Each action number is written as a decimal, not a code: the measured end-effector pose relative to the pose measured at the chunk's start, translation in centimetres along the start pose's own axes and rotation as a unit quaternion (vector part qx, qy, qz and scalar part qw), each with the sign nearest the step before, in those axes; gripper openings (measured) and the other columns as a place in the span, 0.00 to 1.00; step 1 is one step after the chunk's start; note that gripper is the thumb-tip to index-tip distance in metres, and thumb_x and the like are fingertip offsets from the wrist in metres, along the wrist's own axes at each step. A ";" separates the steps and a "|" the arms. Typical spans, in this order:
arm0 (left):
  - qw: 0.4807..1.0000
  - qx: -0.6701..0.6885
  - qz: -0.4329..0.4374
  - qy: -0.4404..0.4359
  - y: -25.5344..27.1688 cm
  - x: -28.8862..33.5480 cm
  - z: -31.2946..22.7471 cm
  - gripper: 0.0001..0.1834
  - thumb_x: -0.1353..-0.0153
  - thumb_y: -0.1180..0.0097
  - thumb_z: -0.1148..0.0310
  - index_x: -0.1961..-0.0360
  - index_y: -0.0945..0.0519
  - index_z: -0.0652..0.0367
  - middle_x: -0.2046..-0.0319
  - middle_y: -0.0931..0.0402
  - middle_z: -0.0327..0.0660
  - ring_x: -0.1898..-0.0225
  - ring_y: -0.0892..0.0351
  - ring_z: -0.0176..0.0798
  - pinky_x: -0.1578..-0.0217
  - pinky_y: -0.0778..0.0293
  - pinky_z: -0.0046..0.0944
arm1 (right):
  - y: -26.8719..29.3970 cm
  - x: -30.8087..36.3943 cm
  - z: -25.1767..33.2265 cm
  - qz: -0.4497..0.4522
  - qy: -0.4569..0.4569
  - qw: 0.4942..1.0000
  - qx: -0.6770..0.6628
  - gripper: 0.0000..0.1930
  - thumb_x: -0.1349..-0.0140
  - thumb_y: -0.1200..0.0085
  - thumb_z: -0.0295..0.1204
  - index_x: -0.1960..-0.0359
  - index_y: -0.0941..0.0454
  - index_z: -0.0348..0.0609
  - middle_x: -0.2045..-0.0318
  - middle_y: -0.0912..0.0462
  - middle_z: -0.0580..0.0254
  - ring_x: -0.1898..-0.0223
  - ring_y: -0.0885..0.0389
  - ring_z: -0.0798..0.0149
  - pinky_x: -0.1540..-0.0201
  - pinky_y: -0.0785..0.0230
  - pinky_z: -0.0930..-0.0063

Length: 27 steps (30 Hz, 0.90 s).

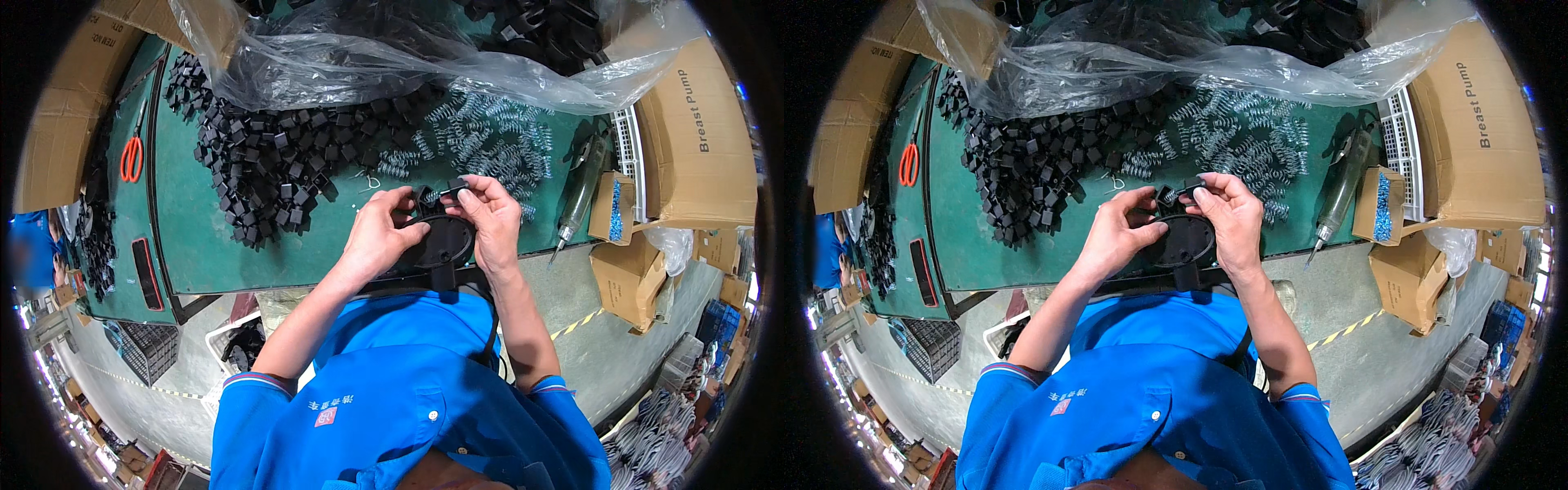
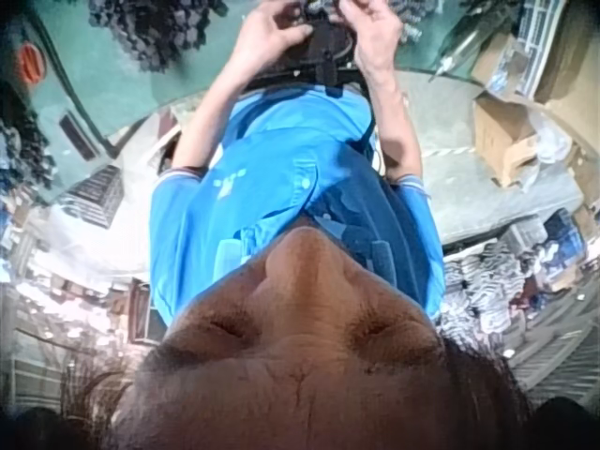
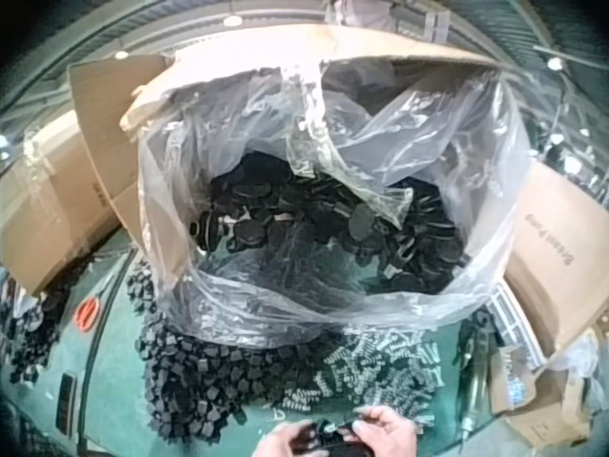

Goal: The person repeatedly picks black plastic housings and metal springs from a green workbench, inserts the springs into the housings, and uses a green electric screwdriver to fasten them. The person places the assembled units into a plastic bag and continues the cycle with additional parts.

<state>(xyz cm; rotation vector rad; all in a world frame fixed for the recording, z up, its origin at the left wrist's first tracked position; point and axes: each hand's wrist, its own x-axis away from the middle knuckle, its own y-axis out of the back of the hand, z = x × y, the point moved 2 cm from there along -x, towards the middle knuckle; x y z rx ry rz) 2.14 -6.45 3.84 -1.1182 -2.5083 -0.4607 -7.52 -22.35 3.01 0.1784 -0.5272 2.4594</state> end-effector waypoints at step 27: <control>0.852 0.507 0.128 0.041 -2.3 5.3 1.4 0.24 0.35 0.40 0.69 0.40 0.27 0.64 0.49 0.22 0.41 0.50 0.22 0.35 0.46 0.25 0.38 | -2.9 5.5 3.5 0.024 0.242 0.929 0.279 0.13 0.49 0.35 0.18 0.61 0.21 0.34 0.65 0.19 0.56 0.66 0.18 0.65 0.63 0.25 0.74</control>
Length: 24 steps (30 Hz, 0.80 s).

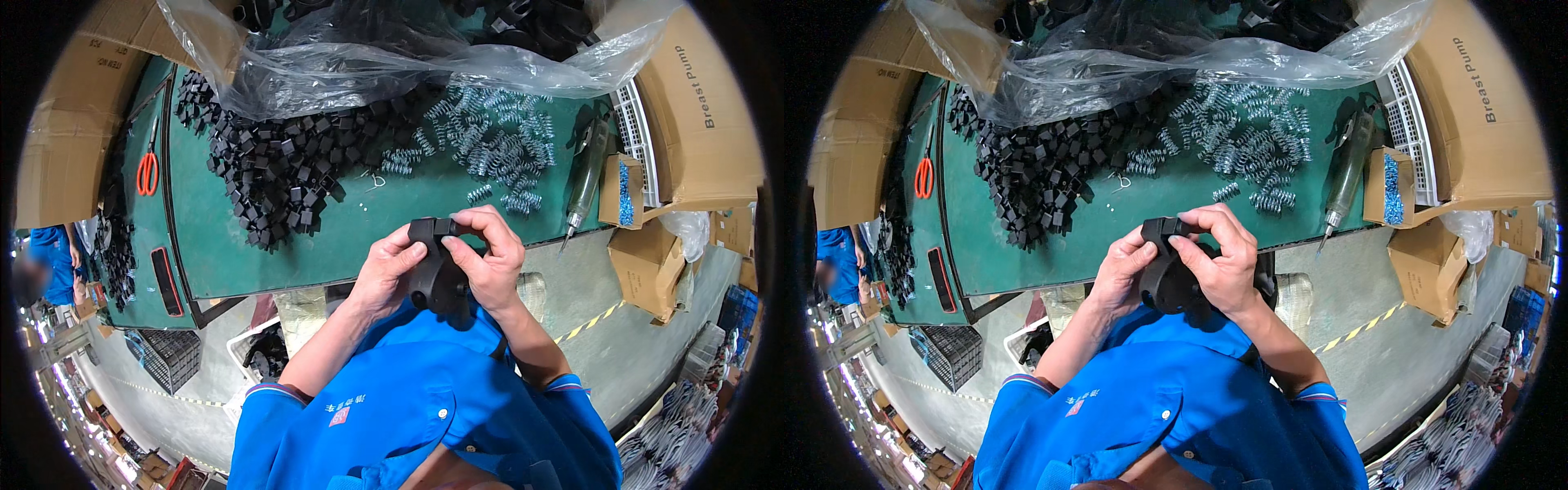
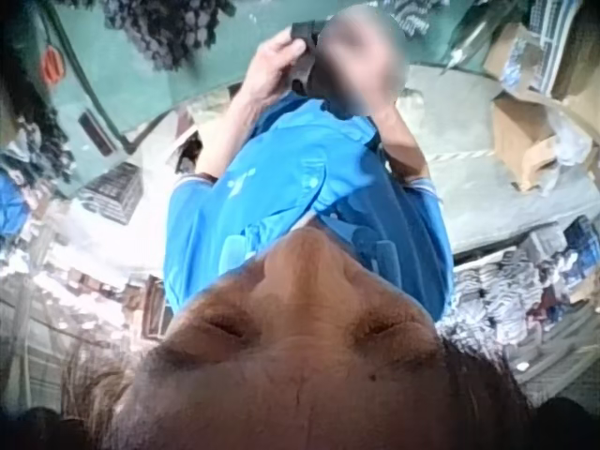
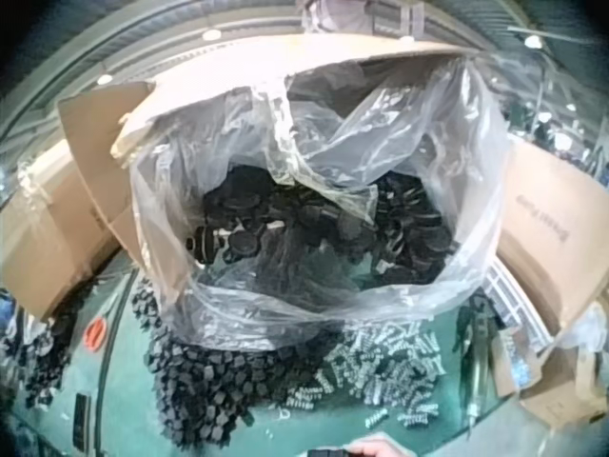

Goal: The person repeatedly picks black plastic housings and metal springs from a green workbench, inserts the springs into the housings, and uses a green electric screwdriver to fasten them. The person places the assembled units into a plastic bag and continues the cycle with additional parts.

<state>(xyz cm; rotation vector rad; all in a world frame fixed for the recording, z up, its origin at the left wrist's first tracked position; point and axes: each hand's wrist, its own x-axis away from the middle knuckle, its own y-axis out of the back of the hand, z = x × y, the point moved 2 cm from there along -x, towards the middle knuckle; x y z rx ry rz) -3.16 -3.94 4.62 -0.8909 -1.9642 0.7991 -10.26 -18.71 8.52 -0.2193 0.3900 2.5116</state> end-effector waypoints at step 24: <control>0.502 -0.812 -0.046 -0.294 -1.0 -3.2 -3.5 0.27 0.52 0.32 0.63 0.49 0.21 0.58 0.59 0.24 0.43 0.50 0.28 0.51 0.48 0.35 0.51 | -1.8 1.0 -5.1 0.002 -0.009 0.968 0.249 0.13 0.50 0.41 0.18 0.61 0.19 0.40 0.67 0.21 0.56 0.70 0.19 0.54 0.68 0.27 0.65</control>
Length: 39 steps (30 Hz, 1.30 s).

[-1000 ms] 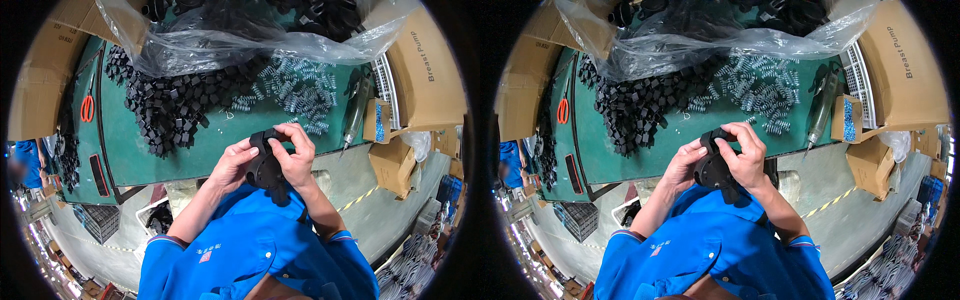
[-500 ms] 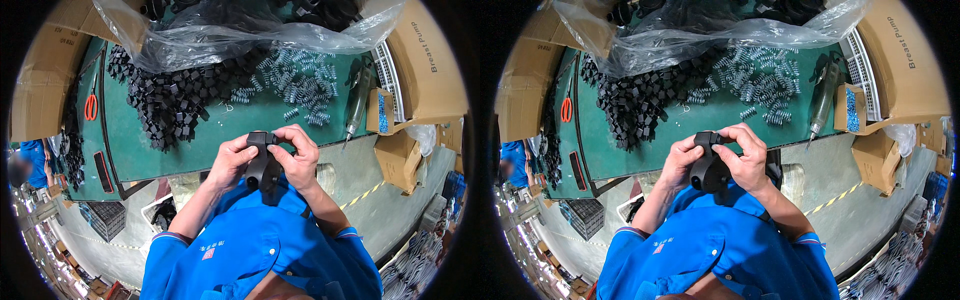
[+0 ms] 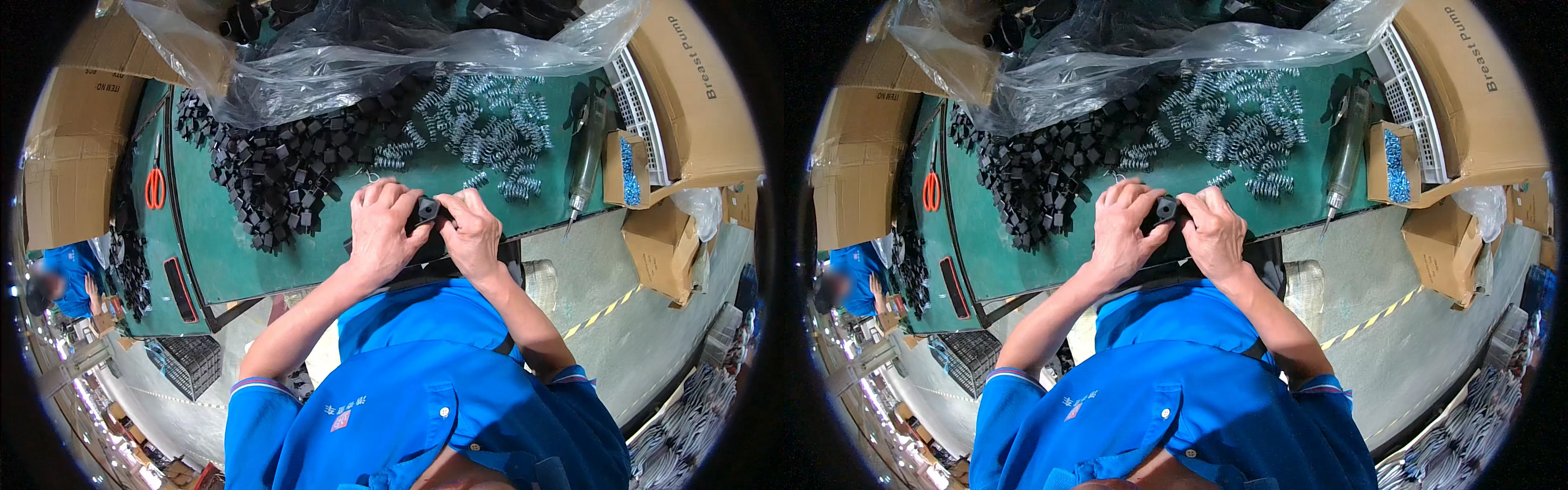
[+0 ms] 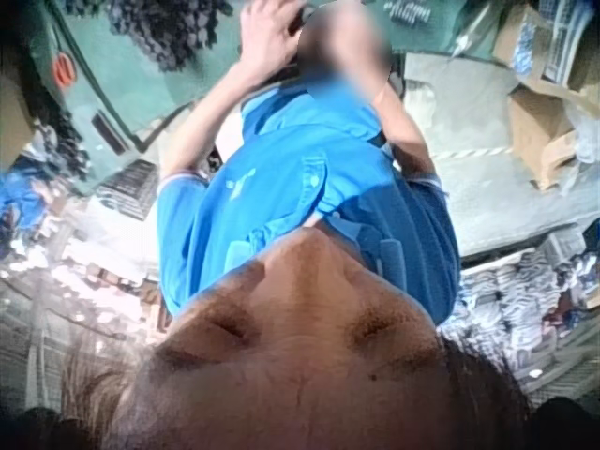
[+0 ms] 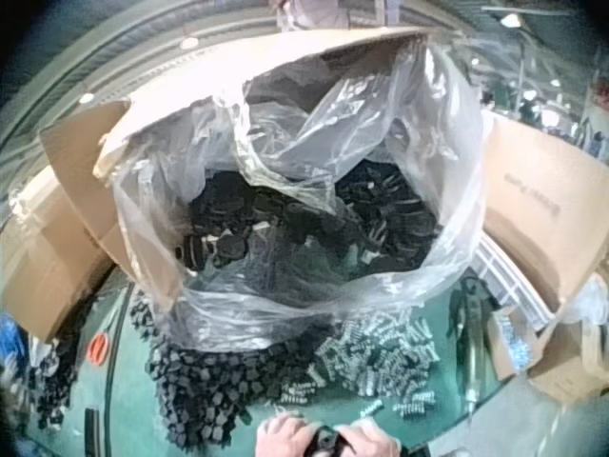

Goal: The person repeatedly picks black plastic housings and metal springs from a green workbench, inserts the springs into the housings, and uses a green electric screwdriver to fasten them. The person places the assembled units into a plastic bag and continues the cycle with additional parts.

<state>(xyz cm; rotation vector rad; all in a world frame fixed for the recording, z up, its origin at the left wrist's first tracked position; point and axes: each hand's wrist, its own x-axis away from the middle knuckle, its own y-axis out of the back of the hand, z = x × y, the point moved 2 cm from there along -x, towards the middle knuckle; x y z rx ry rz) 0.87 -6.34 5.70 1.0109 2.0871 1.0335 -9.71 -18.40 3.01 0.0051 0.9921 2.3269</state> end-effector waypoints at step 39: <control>0.974 -0.100 0.201 -0.012 -1.0 -1.7 -1.5 0.20 0.53 0.31 0.62 0.58 0.18 0.57 0.63 0.28 0.39 0.54 0.28 0.44 0.55 0.34 0.49 | 15.5 -5.2 -6.8 -0.168 -0.107 0.818 -0.539 0.28 0.43 0.44 0.24 0.41 0.37 0.26 0.66 0.24 0.51 0.65 0.23 0.60 0.61 0.26 0.69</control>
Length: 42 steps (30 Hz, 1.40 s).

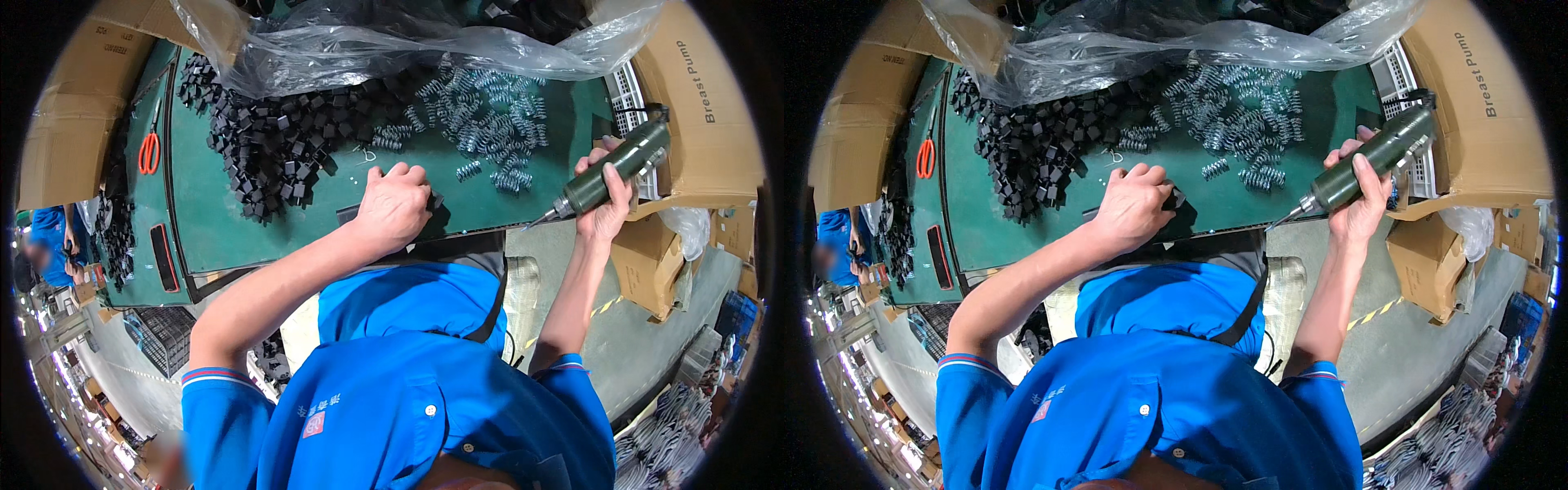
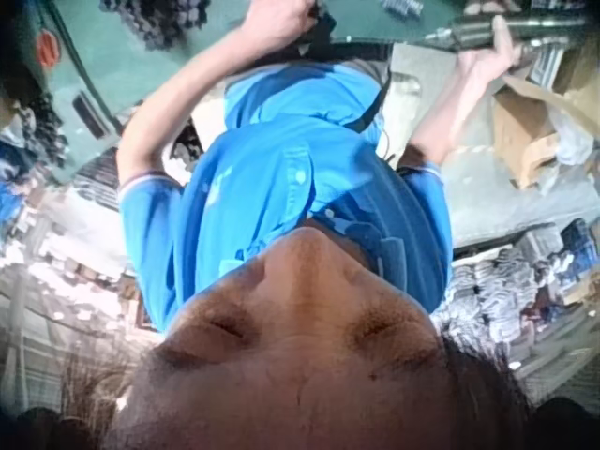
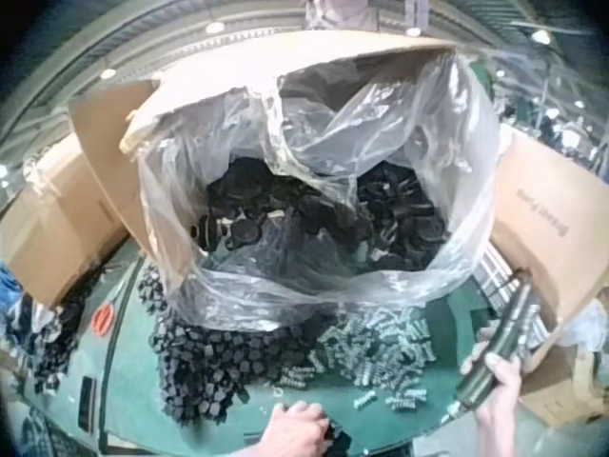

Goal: The person repeatedly picks black plastic housings and metal springs from a green workbench, inserts the springs into the housings, and uses a green electric screwdriver to fasten them. The person places the assembled units into a plastic bag and continues the cycle with additional parts.

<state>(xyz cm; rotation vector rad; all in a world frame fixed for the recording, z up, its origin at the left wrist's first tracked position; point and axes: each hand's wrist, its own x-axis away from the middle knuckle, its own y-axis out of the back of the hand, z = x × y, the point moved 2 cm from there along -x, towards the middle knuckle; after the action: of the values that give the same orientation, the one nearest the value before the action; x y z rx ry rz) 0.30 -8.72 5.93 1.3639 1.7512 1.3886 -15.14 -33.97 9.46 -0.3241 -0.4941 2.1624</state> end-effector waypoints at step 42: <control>0.993 -0.006 -0.116 -0.032 -1.6 0.0 -0.2 0.09 0.54 0.37 0.65 0.70 0.18 0.56 0.66 0.27 0.37 0.58 0.28 0.41 0.57 0.38 0.48 | -12.3 2.8 -2.1 0.215 0.037 0.969 -0.113 0.35 0.45 0.47 0.19 0.33 0.43 0.35 0.68 0.25 0.57 0.70 0.21 0.61 0.62 0.24 0.63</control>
<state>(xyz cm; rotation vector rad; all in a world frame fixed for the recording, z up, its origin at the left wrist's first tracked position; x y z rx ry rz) -0.49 -8.79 4.50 1.1442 1.7906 1.2148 -7.27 -24.50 13.05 -0.6887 -0.6797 2.5022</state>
